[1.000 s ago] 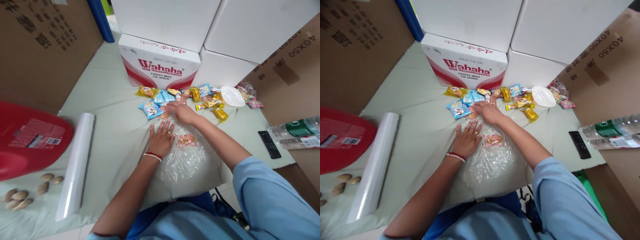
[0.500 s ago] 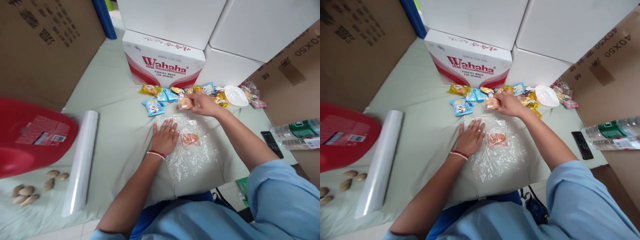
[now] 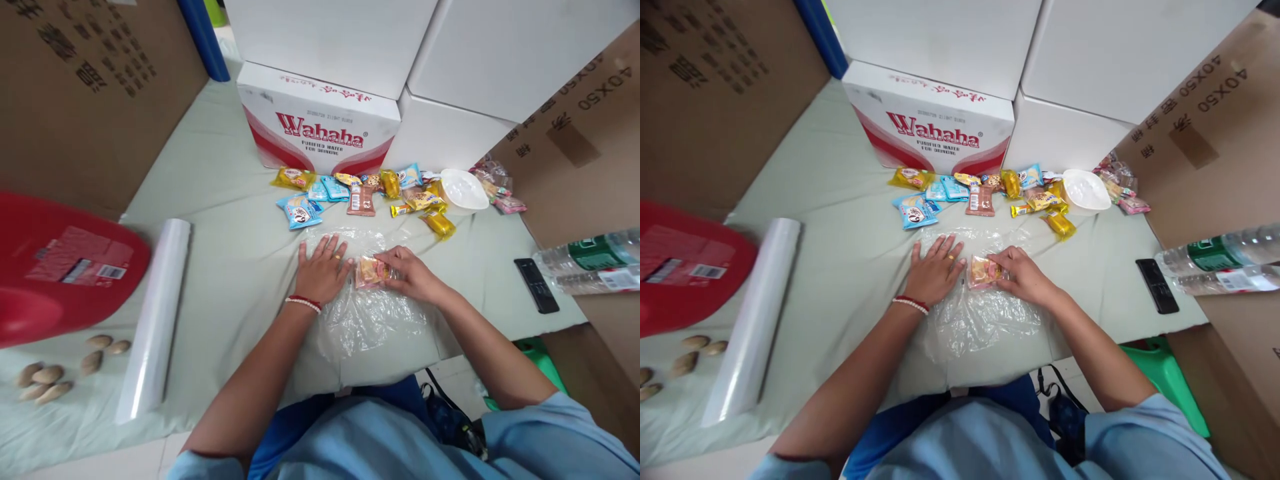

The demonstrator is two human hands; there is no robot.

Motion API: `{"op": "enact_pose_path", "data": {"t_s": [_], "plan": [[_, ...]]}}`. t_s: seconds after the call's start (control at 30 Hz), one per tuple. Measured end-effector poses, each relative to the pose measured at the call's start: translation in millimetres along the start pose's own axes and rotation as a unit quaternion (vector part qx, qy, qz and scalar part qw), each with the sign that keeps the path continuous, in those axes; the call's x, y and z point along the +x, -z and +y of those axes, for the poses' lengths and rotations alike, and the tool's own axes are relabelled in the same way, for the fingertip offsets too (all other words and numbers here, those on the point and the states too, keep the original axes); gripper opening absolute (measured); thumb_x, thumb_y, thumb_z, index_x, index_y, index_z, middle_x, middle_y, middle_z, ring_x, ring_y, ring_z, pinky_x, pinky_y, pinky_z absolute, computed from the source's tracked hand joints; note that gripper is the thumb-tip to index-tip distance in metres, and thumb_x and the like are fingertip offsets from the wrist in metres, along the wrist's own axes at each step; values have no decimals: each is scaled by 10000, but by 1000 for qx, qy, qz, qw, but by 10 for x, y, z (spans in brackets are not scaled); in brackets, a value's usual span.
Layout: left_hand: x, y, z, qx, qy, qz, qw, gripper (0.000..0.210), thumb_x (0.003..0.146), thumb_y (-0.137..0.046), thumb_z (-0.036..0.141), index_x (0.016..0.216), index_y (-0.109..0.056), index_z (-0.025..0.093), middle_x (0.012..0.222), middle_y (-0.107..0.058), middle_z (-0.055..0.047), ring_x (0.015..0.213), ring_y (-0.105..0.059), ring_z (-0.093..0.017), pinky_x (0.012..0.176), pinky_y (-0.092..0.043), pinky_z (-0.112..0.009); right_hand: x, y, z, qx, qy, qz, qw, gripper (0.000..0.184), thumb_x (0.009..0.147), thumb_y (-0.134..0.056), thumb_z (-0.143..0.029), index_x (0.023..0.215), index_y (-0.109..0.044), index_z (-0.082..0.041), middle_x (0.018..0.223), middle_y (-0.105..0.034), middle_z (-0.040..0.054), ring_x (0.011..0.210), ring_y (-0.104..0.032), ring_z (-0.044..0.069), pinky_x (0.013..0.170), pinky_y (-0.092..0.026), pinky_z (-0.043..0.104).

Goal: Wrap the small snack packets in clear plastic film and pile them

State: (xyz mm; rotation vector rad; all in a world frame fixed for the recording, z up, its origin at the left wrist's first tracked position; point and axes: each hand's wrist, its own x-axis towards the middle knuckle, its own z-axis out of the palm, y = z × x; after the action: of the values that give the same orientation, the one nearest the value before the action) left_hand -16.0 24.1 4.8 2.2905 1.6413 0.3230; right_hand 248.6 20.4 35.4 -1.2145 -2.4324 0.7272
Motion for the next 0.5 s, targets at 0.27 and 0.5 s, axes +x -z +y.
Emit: {"op": "enact_pose_path", "data": {"t_s": [0.27,0.5], "plan": [[6,-5,5,-9,11,2,1000,539,1107,-238,425,1560,-490,276,1704,-366,-60,1593,-314,-268,1286,-106,-718,57,-49,-91,-46,-33,-49,997,592,899,-768,-311,1462,-641,-181,1167,-626,149,1087,-583,287,1006,-477,435],[37,54,-53,12,5,-15,1000,534,1030,-470,342,1553,-493,240,1733,-296,-116,1600,-295,-318,1271,-212,-706,106,-59,-174,-87,-74,-69,991,588,881,-778,-308,1449,-655,-214,1173,-626,138,1110,-576,301,1000,-474,418]]}}
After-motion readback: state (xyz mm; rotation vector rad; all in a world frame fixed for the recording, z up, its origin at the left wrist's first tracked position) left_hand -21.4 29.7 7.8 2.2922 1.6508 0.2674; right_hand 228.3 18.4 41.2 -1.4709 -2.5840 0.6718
